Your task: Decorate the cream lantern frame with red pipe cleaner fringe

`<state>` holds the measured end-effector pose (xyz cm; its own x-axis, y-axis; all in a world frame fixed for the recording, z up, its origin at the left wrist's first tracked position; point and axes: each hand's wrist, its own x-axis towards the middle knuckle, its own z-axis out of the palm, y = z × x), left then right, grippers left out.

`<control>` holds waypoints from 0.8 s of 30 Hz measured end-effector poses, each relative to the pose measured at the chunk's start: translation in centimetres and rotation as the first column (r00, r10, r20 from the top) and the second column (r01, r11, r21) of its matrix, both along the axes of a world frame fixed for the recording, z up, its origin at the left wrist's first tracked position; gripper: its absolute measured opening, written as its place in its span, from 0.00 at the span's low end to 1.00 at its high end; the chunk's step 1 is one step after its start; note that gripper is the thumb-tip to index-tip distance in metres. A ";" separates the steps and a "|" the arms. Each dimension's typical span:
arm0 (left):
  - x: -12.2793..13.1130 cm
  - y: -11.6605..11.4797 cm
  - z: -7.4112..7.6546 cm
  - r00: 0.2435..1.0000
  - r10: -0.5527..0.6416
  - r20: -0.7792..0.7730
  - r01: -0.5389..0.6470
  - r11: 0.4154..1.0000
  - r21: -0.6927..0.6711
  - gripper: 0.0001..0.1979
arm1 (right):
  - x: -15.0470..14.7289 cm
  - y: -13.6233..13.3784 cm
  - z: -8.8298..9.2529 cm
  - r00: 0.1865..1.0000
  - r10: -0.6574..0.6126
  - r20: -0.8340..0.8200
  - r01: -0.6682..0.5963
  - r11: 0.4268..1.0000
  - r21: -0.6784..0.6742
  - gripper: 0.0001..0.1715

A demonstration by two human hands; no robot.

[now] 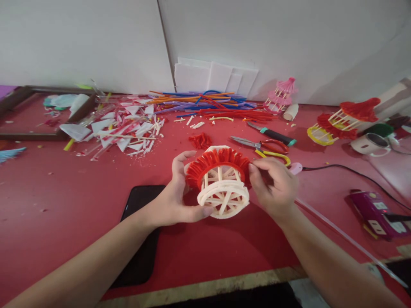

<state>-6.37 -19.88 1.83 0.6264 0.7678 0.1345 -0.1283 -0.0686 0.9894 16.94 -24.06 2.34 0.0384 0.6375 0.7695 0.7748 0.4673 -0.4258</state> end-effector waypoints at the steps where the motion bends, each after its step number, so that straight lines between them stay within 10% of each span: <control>1: 0.0 0.0 0.0 1.000 -0.005 -0.006 0.005 1.000 0.012 0.46 | 0.0 0.0 0.0 1.000 0.012 0.012 -0.012 1.000 0.021 0.06; 24: -0.3 0.0 -0.5 0.997 -0.018 -0.073 0.027 0.993 0.118 0.46 | 0.2 0.0 -0.1 0.999 0.020 0.029 -0.022 0.999 0.045 0.04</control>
<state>-6.68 -19.83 1.37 0.6545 0.7348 0.1781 -0.0598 -0.1845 0.9810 17.18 -24.09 2.26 0.0033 0.6023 0.7982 0.7761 0.5018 -0.3818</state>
